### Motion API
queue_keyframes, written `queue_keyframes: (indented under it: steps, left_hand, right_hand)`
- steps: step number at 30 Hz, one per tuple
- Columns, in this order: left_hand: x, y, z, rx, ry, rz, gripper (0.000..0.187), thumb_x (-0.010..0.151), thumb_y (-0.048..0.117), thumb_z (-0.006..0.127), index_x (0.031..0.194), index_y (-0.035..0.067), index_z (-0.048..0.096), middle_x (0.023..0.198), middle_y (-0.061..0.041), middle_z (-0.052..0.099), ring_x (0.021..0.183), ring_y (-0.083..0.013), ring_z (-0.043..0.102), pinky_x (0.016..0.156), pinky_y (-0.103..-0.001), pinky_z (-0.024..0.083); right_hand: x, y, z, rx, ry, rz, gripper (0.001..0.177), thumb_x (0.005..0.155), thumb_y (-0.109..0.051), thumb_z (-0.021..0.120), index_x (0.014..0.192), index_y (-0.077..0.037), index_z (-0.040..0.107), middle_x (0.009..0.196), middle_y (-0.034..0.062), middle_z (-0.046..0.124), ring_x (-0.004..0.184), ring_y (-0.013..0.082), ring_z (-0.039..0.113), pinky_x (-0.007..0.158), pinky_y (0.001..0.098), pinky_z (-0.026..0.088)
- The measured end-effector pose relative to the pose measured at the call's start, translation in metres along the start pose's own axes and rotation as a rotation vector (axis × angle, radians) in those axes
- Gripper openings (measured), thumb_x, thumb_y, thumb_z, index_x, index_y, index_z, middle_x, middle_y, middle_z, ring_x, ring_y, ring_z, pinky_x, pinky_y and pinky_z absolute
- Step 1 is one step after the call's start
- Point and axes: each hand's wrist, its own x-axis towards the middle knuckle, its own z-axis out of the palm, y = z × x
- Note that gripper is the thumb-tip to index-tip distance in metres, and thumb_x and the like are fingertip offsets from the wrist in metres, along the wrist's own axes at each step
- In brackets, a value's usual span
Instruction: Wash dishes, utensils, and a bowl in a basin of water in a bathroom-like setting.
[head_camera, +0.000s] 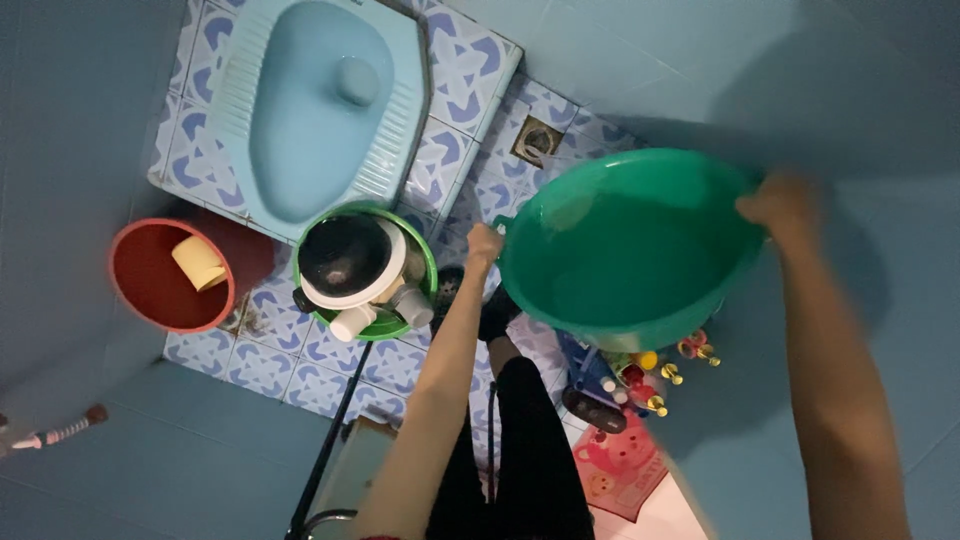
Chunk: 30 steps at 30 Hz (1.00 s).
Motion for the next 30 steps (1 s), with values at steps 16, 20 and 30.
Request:
queue_keyframes:
  steps: [16, 20, 30]
  left_hand:
    - [0.008, -0.003, 0.015, -0.004, 0.044, 0.098, 0.025, 0.078, 0.015, 0.071, 0.08, -0.009, 0.07, 0.075, -0.024, 0.069, 0.069, -0.0369, 0.068, 0.065, -0.045, 0.055]
    - [0.016, -0.006, 0.018, 0.064, -0.005, 0.093, 0.022, 0.076, 0.015, 0.071, 0.08, -0.006, 0.073, 0.079, -0.022, 0.071, 0.073, -0.0385, 0.068, 0.07, -0.045, 0.055]
    - [0.014, -0.009, 0.033, 0.0, -0.13, 0.01, 0.017, 0.075, 0.012, 0.07, 0.074, -0.004, 0.073, 0.068, -0.016, 0.068, 0.064, -0.029, 0.067, 0.067, -0.04, 0.056]
  right_hand:
    - [0.013, -0.011, -0.025, 0.006, 0.086, -0.133, 0.031, 0.1, -0.023, 0.068, 0.108, 0.007, 0.074, 0.089, 0.0231, 0.071, 0.073, 0.0339, 0.067, 0.071, 0.0463, 0.054]
    - [0.038, -0.015, -0.019, -0.189, 0.136, -0.118, 0.045, 0.1, -0.034, 0.067, 0.122, 0.005, 0.071, 0.111, 0.0248, 0.071, 0.098, 0.0375, 0.068, 0.088, 0.0507, 0.051]
    - [0.01, -0.045, -0.068, -0.126, 0.28, -0.345, 0.04, 0.097, -0.024, 0.074, 0.124, 0.005, 0.069, 0.107, 0.0261, 0.069, 0.089, 0.0385, 0.069, 0.077, 0.0507, 0.056]
